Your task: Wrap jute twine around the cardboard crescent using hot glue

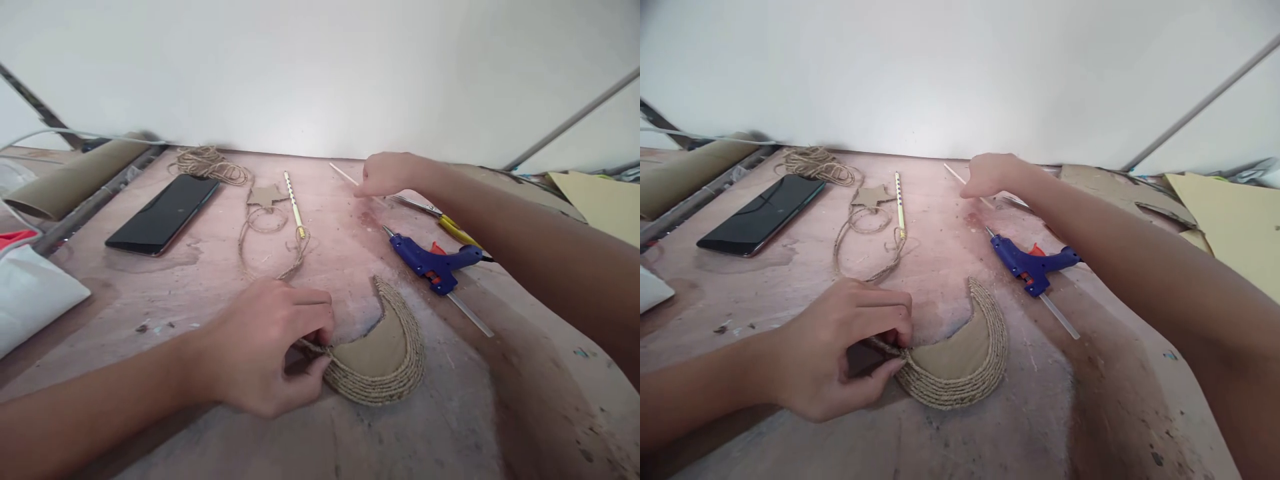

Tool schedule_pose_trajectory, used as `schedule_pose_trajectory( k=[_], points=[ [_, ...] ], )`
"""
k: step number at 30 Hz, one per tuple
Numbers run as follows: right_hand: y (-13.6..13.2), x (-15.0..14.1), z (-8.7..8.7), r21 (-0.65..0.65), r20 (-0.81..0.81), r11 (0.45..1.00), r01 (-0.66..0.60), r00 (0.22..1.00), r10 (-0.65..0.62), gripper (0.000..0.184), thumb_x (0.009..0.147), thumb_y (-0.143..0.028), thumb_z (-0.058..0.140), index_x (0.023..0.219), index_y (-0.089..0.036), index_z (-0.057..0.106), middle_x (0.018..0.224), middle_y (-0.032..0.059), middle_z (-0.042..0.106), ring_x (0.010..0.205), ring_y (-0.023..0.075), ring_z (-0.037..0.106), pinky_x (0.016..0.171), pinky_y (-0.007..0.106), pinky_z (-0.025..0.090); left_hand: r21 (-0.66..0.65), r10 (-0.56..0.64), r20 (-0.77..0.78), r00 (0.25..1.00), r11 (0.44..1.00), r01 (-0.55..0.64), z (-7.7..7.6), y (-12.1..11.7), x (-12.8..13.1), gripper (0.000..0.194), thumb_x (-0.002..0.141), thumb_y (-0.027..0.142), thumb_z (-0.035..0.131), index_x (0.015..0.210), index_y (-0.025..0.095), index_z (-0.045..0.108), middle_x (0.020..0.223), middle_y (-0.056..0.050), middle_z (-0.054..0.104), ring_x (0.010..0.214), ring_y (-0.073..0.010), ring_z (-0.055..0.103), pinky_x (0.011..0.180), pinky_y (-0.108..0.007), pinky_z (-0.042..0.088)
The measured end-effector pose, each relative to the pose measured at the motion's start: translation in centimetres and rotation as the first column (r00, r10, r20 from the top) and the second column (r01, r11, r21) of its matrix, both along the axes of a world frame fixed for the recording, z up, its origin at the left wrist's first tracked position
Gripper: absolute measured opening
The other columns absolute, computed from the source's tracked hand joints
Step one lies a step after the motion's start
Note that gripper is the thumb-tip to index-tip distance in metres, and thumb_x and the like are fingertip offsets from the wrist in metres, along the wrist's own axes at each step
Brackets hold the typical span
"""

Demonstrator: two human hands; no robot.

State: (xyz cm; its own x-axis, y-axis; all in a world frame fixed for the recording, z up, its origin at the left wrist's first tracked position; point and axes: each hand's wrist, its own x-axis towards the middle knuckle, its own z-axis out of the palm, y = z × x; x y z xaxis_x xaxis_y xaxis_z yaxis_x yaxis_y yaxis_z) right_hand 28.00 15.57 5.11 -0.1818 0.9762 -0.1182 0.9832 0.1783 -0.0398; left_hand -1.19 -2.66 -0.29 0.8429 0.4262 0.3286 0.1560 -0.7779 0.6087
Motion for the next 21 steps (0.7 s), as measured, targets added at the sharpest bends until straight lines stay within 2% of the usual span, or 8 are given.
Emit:
schedule_pose_trajectory(
  k=[3,5,7,10,12,14,17,21],
  points=[
    [-3.2,-0.3,2.1,0.056,-0.223,0.997,0.045,0.974,-0.031,0.036,0.084,-0.022,0.084,0.062,-0.023,0.055,0.06,0.0038,0.057,0.067,0.0234,0.06,0.065,0.038,0.041,-0.013,-0.033,-0.022,0.999,0.999,0.032,0.4,0.2,0.1,0.009,0.092,0.014,0.06,0.087,0.021,0.059,0.08,0.005,0.062,0.068,-0.0111,0.056,0.061,-0.03,0.038],
    [-6.7,-0.6,3.3,0.116,-0.44,0.993,0.025,0.898,0.029,0.04,0.088,-0.021,0.079,0.061,-0.026,0.05,0.058,0.0023,0.057,0.058,0.0187,0.052,0.058,0.035,0.037,-0.012,-0.039,-0.016,0.999,0.999,0.039,0.4,0.2,0.2,0.01,0.093,0.014,0.059,0.086,0.021,0.06,0.08,0.005,0.063,0.067,-0.0109,0.055,0.061,-0.03,0.038],
    [-10.8,-0.8,3.7,0.246,-0.752,0.969,-0.025,0.625,0.207,0.038,0.094,-0.018,0.071,0.066,-0.027,0.047,0.061,0.0006,0.061,0.054,0.0169,0.054,0.053,0.033,0.037,-0.014,-0.034,-0.009,0.999,0.999,0.033,0.4,0.2,0.3,0.01,0.093,0.015,0.059,0.086,0.021,0.06,0.079,0.006,0.063,0.067,-0.0109,0.055,0.061,-0.03,0.038],
    [-16.9,-1.0,2.4,0.299,-0.88,0.939,-0.167,0.333,0.339,0.019,0.11,-0.034,0.062,0.092,-0.027,0.061,0.082,-0.0017,0.072,0.053,0.0162,0.063,0.049,0.034,0.048,-0.013,-0.026,-0.022,0.999,1.0,0.025,0.3,0.2,0.3,0.009,0.093,0.016,0.06,0.085,0.021,0.06,0.079,0.005,0.063,0.067,-0.0113,0.055,0.061,-0.031,0.038],
    [-20.3,-1.0,0.7,0.255,-0.916,0.922,-0.291,0.233,0.326,0.02,0.114,-0.032,0.06,0.102,-0.025,0.073,0.092,-0.0004,0.075,0.062,0.0147,0.069,0.058,0.032,0.056,-0.012,-0.021,-0.032,0.999,1.0,0.02,0.3,0.2,0.3,0.01,0.093,0.016,0.061,0.084,0.021,0.058,0.079,0.005,0.063,0.066,-0.0116,0.055,0.06,-0.032,0.038],
    [-22.6,-0.8,-1.1,0.157,-0.973,0.905,-0.395,0.093,0.21,0.033,0.116,-0.041,0.06,0.101,-0.02,0.082,0.092,0.004,0.074,0.076,0.0176,0.071,0.07,0.032,0.059,-0.015,-0.016,-0.03,0.999,1.0,0.016,0.4,0.2,0.2,0.012,0.093,0.017,0.061,0.083,0.022,0.056,0.077,0.006,0.062,0.065,-0.0119,0.054,0.059,-0.032,0.037],
    [-24.2,-0.5,-3.1,0.034,-0.992,0.878,-0.478,0.088,0.087,0.046,0.118,-0.046,0.054,0.102,-0.017,0.086,0.092,0.0072,0.077,0.081,0.0191,0.072,0.078,0.032,0.058,0.0,-0.048,-0.042,0.998,0.999,0.048,0.5,0.3,0.2,0.015,0.096,0.017,0.06,0.083,0.022,0.056,0.078,0.005,0.062,0.066,-0.0128,0.055,0.061,-0.032,0.038],
    [-25.0,-0.4,-4.2,-0.126,-0.99,0.9,-0.418,0.108,-0.088,0.036,0.113,-0.039,0.056,0.115,-0.017,0.084,0.09,0.0061,0.079,0.076,0.0195,0.075,0.071,0.031,0.056,0.115,-0.085,-0.063,0.994,0.989,0.091,0.7,0.3,0.3,0.017,0.106,0.017,0.06,0.09,0.022,0.059,0.081,0.003,0.061,0.068,-0.016,0.055,0.063,-0.035,0.039]
  ],
)
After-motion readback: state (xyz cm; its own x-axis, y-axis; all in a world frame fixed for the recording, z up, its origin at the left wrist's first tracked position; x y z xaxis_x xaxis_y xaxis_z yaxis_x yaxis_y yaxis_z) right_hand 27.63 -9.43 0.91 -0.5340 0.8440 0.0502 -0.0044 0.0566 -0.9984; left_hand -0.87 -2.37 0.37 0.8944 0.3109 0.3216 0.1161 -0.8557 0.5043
